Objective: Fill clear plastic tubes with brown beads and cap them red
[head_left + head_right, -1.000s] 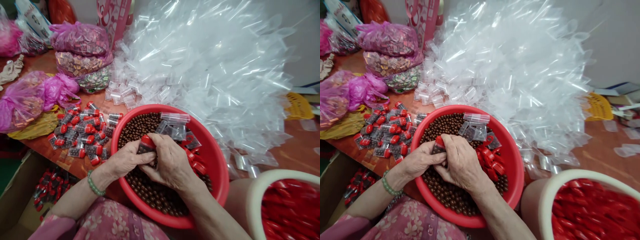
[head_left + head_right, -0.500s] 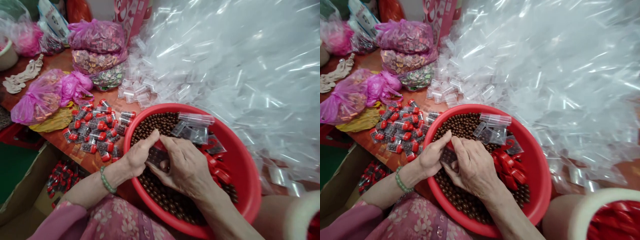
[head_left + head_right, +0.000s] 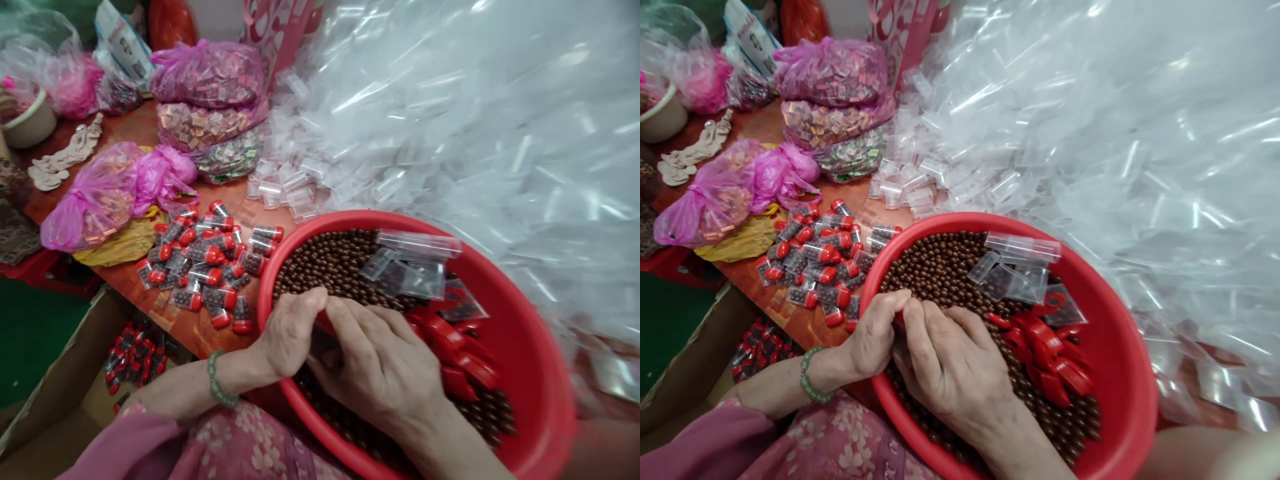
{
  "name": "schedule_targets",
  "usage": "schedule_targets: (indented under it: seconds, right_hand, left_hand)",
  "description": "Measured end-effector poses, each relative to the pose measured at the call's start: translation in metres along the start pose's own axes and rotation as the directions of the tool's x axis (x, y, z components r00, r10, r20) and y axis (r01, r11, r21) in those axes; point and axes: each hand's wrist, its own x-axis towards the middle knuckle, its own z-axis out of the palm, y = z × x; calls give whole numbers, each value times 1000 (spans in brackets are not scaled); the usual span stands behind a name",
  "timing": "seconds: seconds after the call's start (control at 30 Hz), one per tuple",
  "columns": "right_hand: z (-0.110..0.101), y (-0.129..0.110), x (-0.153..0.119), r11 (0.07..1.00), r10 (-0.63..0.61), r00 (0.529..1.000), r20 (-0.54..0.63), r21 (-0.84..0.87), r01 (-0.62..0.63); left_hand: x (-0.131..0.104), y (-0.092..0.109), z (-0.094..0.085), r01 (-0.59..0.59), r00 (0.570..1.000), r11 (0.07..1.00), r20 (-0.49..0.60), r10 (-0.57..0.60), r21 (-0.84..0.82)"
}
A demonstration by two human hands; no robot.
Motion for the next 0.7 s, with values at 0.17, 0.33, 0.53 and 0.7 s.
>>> schedule_targets:
  seconds: [0.17,0.33,0.53,0.7]
  right_hand:
    - [-9,1,7,991,58,994,97,113,-69]
    - [-22,42,0,958,284,948,143,-20,-285]
    - [-13,94,-9,905,425,848,317,-124,-407]
    - [10,98,-2,906,417,766,489,-288,-310]
  left_hand:
    - [1,19,-28,-61,997,996,60,57,69]
    - [39,1,-71,-167,944,890,-191,268,424]
    - [64,-50,-91,-110,925,371,-41,378,922]
    - [61,-57,-92,-181,916,373,18,401,910]
